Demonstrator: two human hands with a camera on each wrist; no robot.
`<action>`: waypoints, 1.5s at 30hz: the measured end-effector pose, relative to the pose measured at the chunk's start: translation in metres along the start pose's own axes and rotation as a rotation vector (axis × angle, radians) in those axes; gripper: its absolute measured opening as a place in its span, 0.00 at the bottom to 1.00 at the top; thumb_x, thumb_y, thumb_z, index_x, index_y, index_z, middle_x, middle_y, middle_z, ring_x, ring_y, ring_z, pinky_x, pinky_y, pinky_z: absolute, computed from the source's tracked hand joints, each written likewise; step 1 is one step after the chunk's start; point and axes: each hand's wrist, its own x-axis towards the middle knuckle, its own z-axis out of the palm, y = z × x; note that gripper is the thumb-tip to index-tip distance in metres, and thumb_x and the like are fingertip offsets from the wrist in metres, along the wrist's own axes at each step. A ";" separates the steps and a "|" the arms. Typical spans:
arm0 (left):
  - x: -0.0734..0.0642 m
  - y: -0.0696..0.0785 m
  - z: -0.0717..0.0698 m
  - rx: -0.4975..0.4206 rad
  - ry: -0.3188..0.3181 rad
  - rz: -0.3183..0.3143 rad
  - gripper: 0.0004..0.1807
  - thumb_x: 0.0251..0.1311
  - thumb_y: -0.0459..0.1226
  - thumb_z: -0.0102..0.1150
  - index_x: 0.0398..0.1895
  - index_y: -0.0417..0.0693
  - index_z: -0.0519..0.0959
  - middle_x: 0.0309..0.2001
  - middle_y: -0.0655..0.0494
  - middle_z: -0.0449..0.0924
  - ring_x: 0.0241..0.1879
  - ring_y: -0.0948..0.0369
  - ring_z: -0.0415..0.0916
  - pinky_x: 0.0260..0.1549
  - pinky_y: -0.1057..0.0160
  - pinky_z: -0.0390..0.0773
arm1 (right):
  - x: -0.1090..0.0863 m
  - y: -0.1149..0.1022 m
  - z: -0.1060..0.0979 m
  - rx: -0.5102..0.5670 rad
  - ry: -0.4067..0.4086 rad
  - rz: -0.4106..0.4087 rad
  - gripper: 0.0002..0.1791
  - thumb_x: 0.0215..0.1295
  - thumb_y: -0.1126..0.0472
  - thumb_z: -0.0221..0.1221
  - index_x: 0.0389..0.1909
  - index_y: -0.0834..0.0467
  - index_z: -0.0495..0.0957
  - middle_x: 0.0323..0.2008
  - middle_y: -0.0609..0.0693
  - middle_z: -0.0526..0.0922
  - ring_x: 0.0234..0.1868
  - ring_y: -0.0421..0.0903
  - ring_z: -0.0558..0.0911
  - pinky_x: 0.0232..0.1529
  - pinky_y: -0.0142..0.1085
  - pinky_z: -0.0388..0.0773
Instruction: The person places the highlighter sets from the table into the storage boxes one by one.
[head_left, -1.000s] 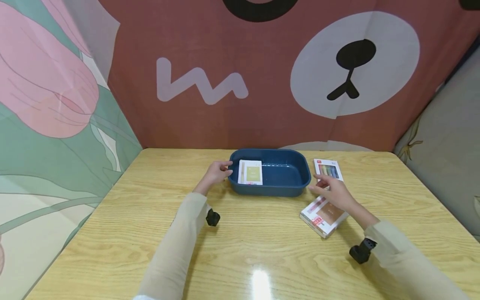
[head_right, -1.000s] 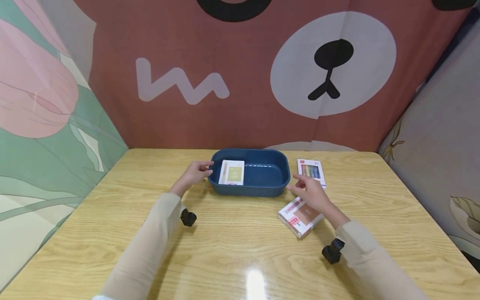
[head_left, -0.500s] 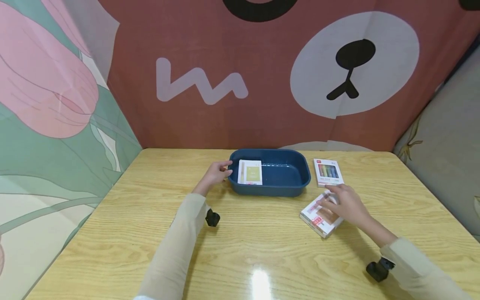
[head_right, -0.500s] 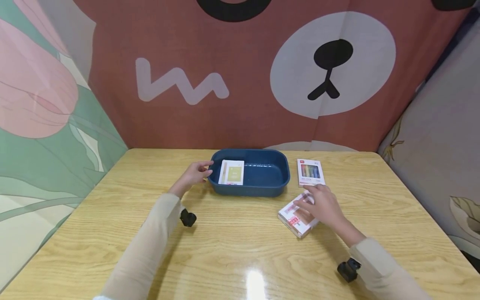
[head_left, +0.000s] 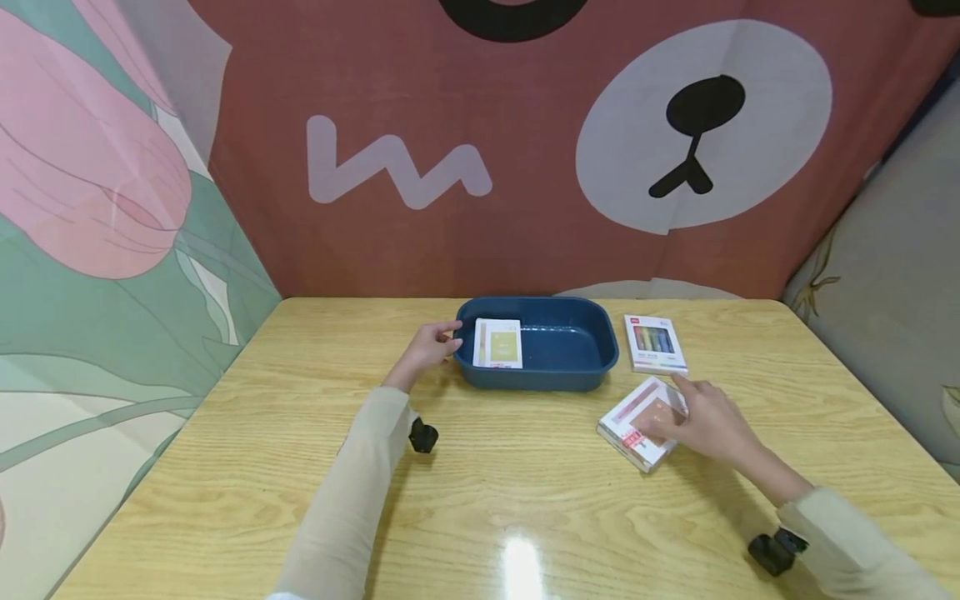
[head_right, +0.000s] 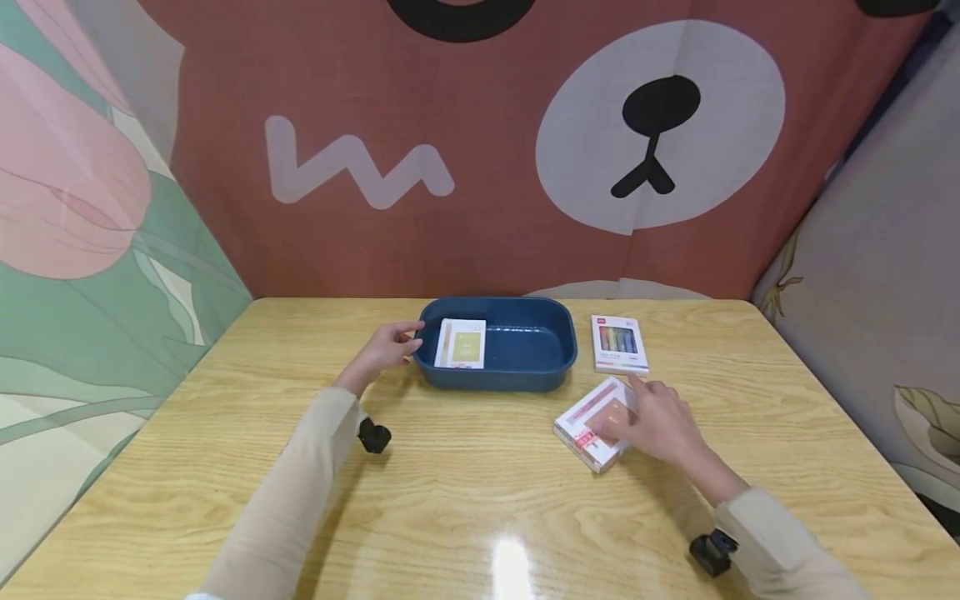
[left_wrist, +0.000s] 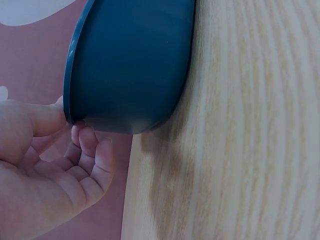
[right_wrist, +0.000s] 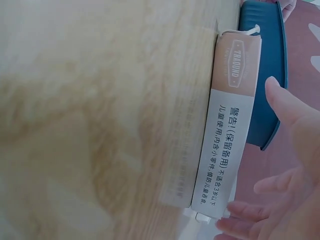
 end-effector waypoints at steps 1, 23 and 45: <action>0.000 0.000 0.000 -0.003 0.000 -0.003 0.22 0.61 0.31 0.50 0.60 0.41 0.67 0.32 0.48 0.66 0.31 0.59 0.65 0.37 0.53 0.74 | 0.000 0.000 0.000 -0.003 -0.018 0.012 0.53 0.41 0.37 0.64 0.56 0.76 0.61 0.34 0.70 0.73 0.31 0.58 0.72 0.28 0.49 0.68; -0.002 0.001 0.000 -0.010 0.015 -0.004 0.21 0.61 0.31 0.50 0.59 0.41 0.68 0.30 0.49 0.66 0.31 0.57 0.66 0.37 0.52 0.74 | -0.007 -0.009 0.006 0.007 -0.185 0.140 0.70 0.31 0.26 0.61 0.64 0.73 0.46 0.52 0.81 0.54 0.50 0.75 0.60 0.38 0.71 0.56; -0.002 -0.001 0.001 -0.017 0.012 -0.002 0.21 0.62 0.32 0.50 0.59 0.42 0.68 0.31 0.49 0.67 0.29 0.59 0.65 0.37 0.53 0.74 | -0.003 -0.018 0.007 0.244 -0.075 0.122 0.65 0.28 0.47 0.74 0.62 0.73 0.46 0.50 0.81 0.46 0.50 0.73 0.54 0.41 0.62 0.64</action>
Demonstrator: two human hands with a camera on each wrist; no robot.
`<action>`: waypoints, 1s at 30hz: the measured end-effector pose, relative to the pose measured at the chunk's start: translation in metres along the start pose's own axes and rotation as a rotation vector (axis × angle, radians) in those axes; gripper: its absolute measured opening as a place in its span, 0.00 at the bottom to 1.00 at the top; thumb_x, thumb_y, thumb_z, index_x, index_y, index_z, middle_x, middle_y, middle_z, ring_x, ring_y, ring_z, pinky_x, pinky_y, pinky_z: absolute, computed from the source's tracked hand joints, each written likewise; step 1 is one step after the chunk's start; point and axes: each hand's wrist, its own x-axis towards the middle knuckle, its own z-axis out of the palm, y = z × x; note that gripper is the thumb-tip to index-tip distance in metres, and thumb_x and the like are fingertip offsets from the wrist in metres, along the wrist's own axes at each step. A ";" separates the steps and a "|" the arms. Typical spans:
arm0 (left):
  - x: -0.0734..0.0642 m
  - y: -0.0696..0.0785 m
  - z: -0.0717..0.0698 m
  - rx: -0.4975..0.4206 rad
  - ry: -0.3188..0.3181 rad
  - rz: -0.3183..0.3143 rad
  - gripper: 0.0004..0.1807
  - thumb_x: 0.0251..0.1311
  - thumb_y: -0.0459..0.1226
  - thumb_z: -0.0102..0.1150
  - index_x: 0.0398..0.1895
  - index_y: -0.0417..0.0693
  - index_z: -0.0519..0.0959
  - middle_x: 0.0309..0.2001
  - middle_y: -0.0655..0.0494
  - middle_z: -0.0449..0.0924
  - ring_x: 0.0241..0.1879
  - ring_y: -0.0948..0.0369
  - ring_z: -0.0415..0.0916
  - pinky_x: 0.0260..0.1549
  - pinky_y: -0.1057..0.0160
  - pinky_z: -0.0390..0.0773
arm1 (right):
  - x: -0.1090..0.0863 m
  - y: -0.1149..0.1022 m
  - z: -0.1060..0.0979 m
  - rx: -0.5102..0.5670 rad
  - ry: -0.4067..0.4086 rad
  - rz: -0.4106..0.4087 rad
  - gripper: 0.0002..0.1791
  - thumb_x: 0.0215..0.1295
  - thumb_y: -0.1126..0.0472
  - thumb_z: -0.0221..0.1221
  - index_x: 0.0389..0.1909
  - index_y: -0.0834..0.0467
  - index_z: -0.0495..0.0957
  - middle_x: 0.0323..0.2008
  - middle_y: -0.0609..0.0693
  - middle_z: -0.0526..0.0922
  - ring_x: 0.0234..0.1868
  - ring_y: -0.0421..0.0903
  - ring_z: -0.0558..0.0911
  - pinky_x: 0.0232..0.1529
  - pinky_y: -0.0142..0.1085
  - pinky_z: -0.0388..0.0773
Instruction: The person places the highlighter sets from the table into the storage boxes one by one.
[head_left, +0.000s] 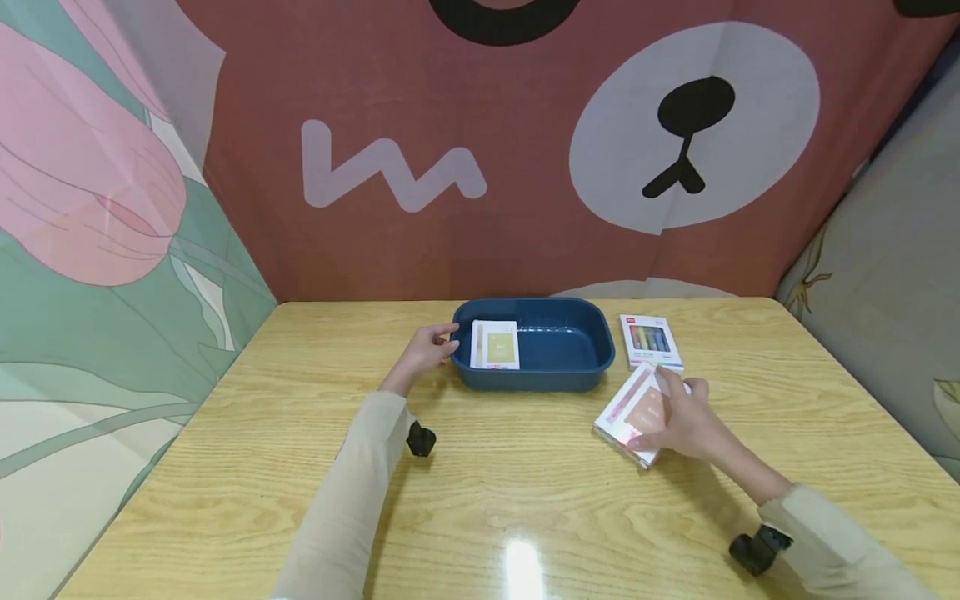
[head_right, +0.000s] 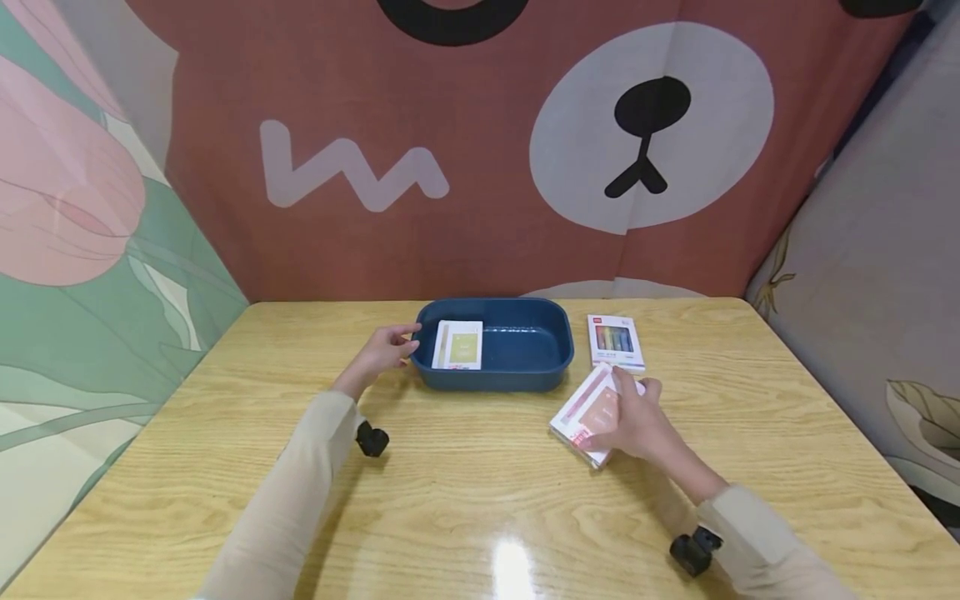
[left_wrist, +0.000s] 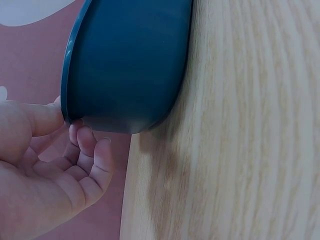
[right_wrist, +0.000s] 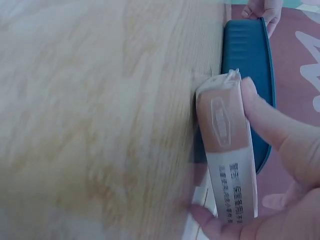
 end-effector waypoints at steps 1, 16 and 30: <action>0.000 0.000 0.000 -0.005 0.001 0.000 0.21 0.61 0.32 0.50 0.59 0.42 0.68 0.31 0.49 0.67 0.29 0.59 0.66 0.36 0.53 0.74 | 0.000 0.000 0.000 0.010 0.006 0.000 0.65 0.29 0.49 0.75 0.62 0.73 0.45 0.51 0.81 0.45 0.52 0.73 0.53 0.42 0.62 0.63; 0.002 -0.004 -0.001 -0.020 -0.006 0.004 0.21 0.61 0.32 0.51 0.59 0.43 0.68 0.32 0.48 0.70 0.35 0.51 0.70 0.36 0.54 0.74 | 0.001 0.006 -0.002 0.064 0.042 -0.010 0.63 0.38 0.60 0.72 0.61 0.80 0.35 0.52 0.83 0.54 0.51 0.73 0.62 0.50 0.58 0.60; 0.001 -0.003 0.000 -0.027 -0.005 0.014 0.22 0.61 0.32 0.51 0.59 0.41 0.68 0.34 0.46 0.71 0.39 0.47 0.70 0.37 0.53 0.74 | -0.001 0.013 -0.011 0.352 0.122 0.112 0.40 0.54 0.62 0.63 0.62 0.73 0.53 0.47 0.75 0.69 0.43 0.58 0.75 0.27 0.33 0.77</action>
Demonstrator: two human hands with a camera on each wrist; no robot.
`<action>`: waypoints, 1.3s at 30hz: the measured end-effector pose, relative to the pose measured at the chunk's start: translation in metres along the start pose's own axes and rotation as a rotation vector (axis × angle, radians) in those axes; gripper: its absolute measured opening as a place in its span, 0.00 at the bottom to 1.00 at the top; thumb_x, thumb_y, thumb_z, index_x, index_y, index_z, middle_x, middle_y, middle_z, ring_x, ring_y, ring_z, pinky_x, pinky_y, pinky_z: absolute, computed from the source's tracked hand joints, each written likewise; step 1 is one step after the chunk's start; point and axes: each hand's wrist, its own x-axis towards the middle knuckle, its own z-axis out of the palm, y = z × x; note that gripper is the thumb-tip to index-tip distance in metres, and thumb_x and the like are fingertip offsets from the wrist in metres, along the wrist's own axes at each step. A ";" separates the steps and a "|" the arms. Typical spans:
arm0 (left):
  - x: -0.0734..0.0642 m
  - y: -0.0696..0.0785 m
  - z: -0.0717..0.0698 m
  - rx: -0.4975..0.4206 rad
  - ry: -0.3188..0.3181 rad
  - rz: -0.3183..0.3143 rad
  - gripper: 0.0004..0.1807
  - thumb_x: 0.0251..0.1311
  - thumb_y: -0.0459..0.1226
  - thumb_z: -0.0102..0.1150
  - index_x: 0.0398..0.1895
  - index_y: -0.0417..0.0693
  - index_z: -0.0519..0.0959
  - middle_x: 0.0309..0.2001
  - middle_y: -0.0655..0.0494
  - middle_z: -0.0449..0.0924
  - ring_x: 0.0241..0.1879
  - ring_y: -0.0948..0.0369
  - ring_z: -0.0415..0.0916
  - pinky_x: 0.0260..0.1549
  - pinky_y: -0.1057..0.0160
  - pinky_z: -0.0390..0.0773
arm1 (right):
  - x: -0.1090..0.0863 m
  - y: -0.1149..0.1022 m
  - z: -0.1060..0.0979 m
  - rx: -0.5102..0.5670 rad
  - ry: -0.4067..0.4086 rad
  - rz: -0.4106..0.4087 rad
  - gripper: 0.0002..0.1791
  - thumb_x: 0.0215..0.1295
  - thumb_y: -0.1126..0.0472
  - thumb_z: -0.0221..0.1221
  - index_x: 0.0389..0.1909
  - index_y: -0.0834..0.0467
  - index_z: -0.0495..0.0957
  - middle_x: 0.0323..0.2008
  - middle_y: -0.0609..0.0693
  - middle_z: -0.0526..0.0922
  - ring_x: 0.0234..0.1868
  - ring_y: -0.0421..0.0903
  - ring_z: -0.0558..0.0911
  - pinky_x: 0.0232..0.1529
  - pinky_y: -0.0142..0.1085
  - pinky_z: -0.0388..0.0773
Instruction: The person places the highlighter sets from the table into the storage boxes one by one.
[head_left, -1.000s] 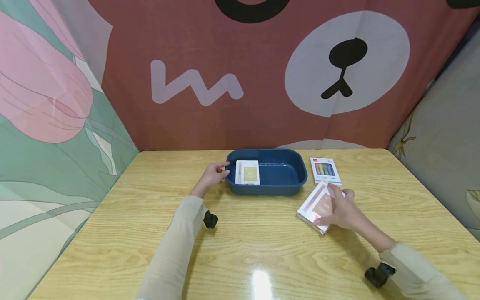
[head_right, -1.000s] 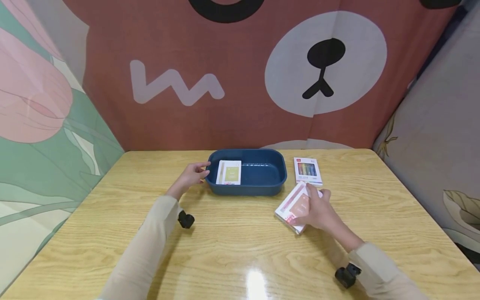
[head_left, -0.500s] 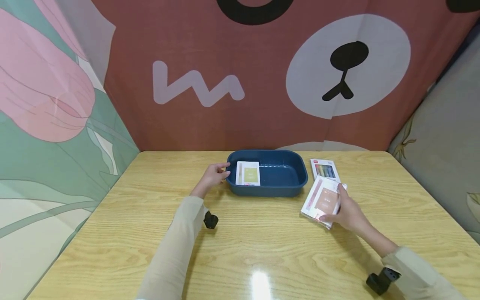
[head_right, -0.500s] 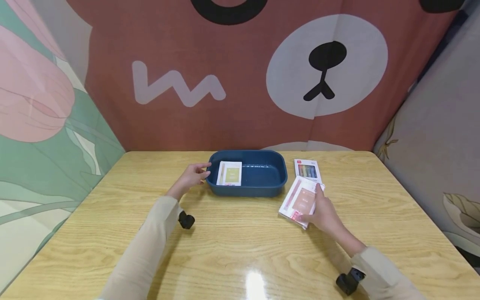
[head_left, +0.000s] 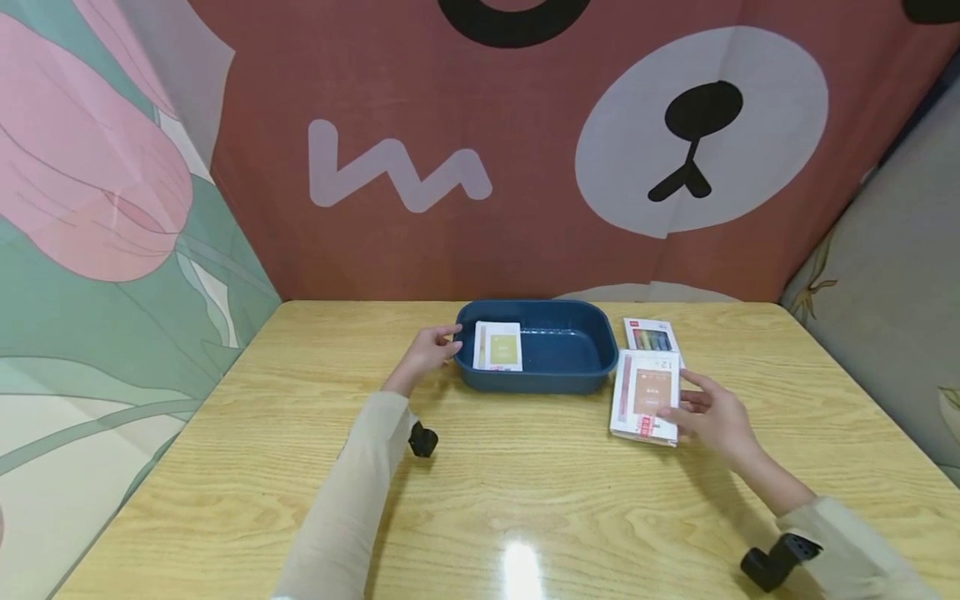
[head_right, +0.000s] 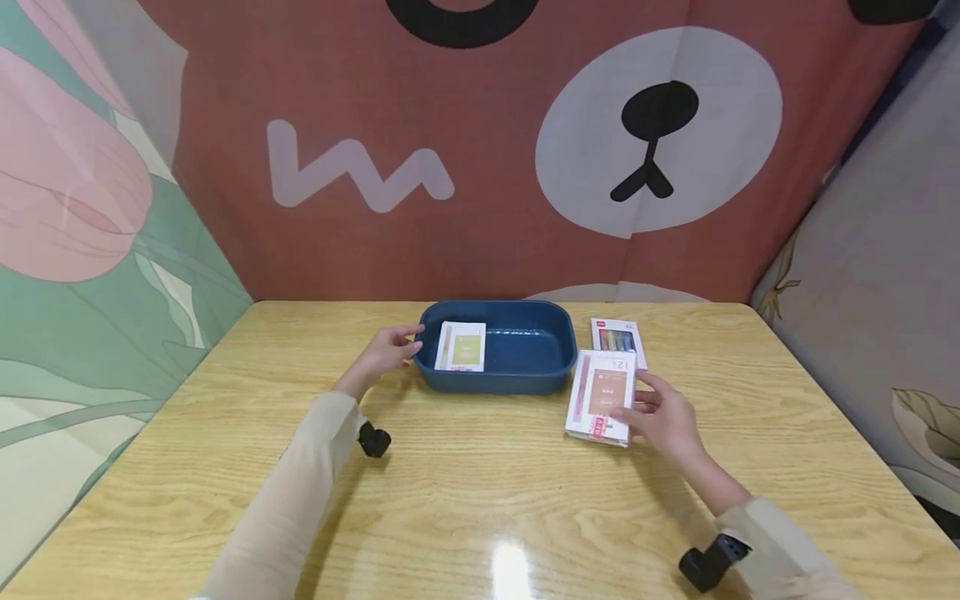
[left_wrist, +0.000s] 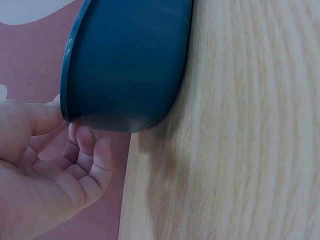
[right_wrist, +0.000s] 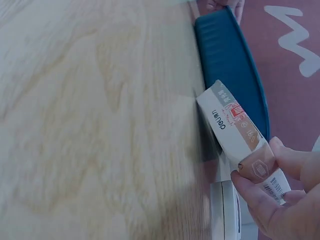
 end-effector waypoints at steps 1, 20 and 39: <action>0.000 0.000 0.000 -0.001 0.000 0.001 0.21 0.61 0.32 0.50 0.59 0.41 0.68 0.34 0.46 0.71 0.39 0.47 0.70 0.37 0.53 0.74 | 0.000 0.000 -0.001 0.004 0.003 0.001 0.39 0.55 0.61 0.62 0.62 0.73 0.54 0.47 0.75 0.70 0.41 0.55 0.76 0.27 0.33 0.77; 0.001 -0.001 -0.001 -0.023 -0.008 -0.014 0.22 0.62 0.32 0.49 0.60 0.42 0.67 0.34 0.46 0.70 0.36 0.53 0.69 0.39 0.52 0.74 | 0.047 0.080 -0.007 0.515 0.049 0.102 0.35 0.56 0.51 0.60 0.64 0.57 0.62 0.38 0.41 0.73 0.32 0.36 0.79 0.27 0.35 0.78; 0.000 0.001 0.001 -0.013 0.019 -0.032 0.21 0.62 0.33 0.50 0.59 0.44 0.69 0.33 0.48 0.69 0.32 0.56 0.68 0.35 0.53 0.74 | 0.023 -0.016 -0.017 0.716 -0.001 0.148 0.34 0.63 0.64 0.53 0.64 0.72 0.48 0.29 0.40 0.76 0.28 0.35 0.78 0.26 0.30 0.76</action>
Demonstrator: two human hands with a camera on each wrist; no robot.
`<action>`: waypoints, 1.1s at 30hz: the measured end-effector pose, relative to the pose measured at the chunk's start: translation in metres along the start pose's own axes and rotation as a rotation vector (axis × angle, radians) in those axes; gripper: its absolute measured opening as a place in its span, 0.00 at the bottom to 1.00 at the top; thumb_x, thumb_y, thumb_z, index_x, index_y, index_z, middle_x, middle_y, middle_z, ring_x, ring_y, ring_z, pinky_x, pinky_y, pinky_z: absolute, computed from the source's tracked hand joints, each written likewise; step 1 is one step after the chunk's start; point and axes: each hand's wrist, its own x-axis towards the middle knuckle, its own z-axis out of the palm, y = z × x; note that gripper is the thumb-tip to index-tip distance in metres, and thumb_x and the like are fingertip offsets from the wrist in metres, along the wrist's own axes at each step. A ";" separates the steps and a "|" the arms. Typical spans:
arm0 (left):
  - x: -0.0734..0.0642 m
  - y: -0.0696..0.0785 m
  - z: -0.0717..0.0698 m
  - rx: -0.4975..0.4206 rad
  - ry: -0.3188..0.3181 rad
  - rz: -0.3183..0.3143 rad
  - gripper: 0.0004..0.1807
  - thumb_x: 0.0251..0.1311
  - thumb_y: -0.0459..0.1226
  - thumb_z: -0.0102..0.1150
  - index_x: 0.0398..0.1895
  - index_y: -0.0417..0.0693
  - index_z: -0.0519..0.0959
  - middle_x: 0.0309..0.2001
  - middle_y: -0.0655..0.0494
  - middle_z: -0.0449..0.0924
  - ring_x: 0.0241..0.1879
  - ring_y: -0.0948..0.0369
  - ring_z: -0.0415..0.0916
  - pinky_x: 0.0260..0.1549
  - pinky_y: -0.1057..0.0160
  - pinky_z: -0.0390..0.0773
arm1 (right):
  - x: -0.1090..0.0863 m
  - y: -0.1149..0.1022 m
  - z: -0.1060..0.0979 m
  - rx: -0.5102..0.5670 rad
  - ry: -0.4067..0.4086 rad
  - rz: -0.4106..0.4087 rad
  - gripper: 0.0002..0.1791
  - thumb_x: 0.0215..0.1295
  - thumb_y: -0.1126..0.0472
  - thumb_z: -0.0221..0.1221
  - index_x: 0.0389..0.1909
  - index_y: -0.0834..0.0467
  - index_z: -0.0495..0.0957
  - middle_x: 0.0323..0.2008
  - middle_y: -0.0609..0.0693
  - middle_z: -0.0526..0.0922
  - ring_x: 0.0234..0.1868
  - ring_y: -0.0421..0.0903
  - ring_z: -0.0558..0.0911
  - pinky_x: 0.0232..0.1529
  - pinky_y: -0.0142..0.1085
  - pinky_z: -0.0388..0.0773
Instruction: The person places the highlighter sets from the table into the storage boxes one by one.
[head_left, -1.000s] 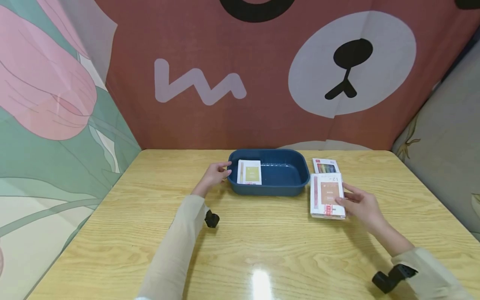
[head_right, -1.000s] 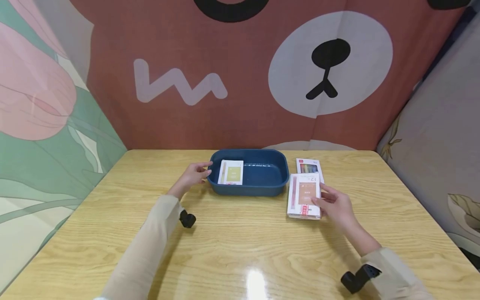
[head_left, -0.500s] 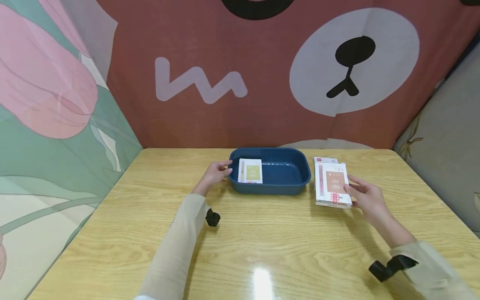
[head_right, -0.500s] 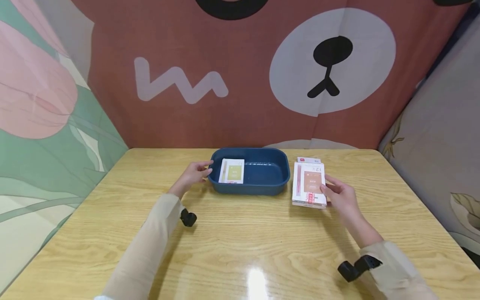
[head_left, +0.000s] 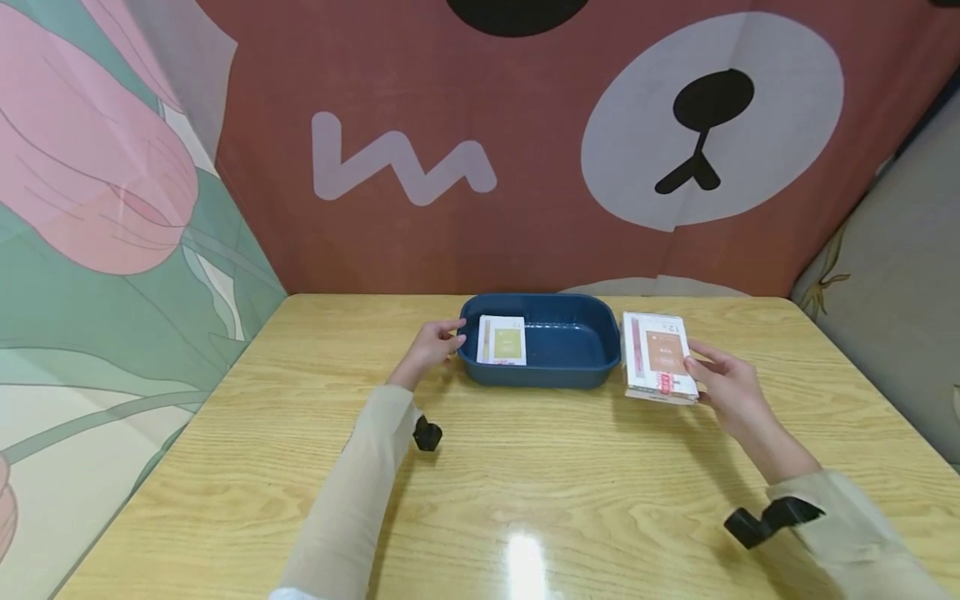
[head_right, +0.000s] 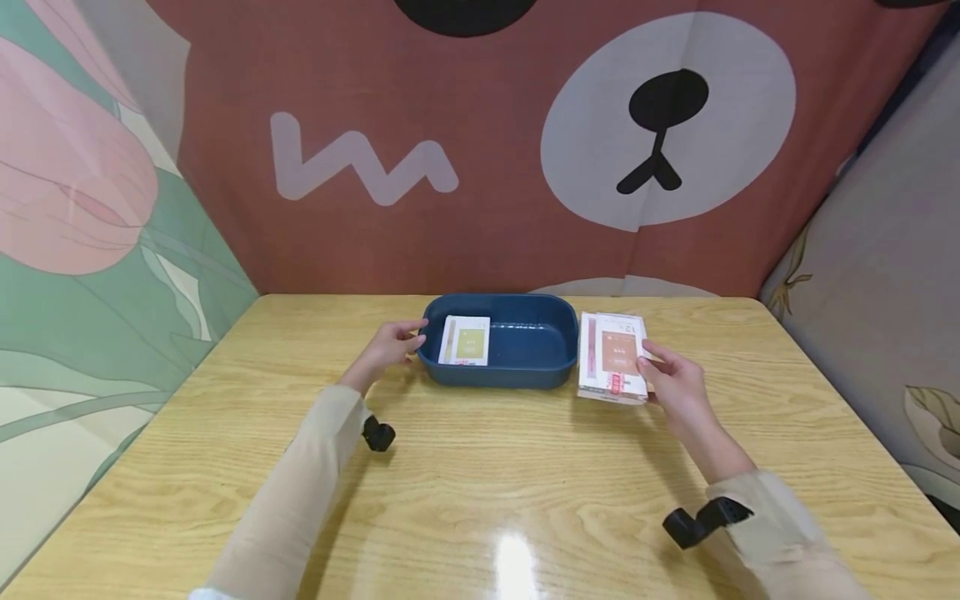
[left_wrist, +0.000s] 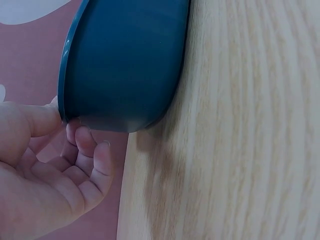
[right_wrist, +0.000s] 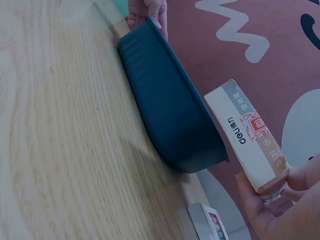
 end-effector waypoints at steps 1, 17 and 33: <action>0.000 0.000 0.000 0.000 0.000 -0.001 0.21 0.62 0.33 0.50 0.59 0.44 0.69 0.33 0.48 0.69 0.32 0.56 0.68 0.35 0.53 0.74 | 0.001 0.000 0.001 0.003 0.000 0.006 0.34 0.63 0.64 0.53 0.64 0.72 0.48 0.29 0.40 0.76 0.28 0.35 0.78 0.26 0.30 0.76; -0.001 -0.001 0.001 -0.004 -0.003 -0.016 0.21 0.63 0.34 0.49 0.60 0.46 0.68 0.33 0.48 0.70 0.31 0.53 0.67 0.34 0.53 0.73 | 0.012 -0.007 0.019 0.113 0.003 0.004 0.31 0.60 0.66 0.55 0.62 0.69 0.56 0.27 0.44 0.77 0.27 0.37 0.78 0.27 0.30 0.76; -0.003 0.000 0.000 0.003 -0.008 -0.009 0.21 0.63 0.34 0.48 0.61 0.45 0.67 0.28 0.50 0.68 0.29 0.53 0.67 0.32 0.54 0.73 | 0.033 -0.012 0.050 -0.017 0.029 -0.020 0.29 0.63 0.68 0.51 0.62 0.74 0.54 0.28 0.44 0.73 0.23 0.35 0.77 0.23 0.28 0.75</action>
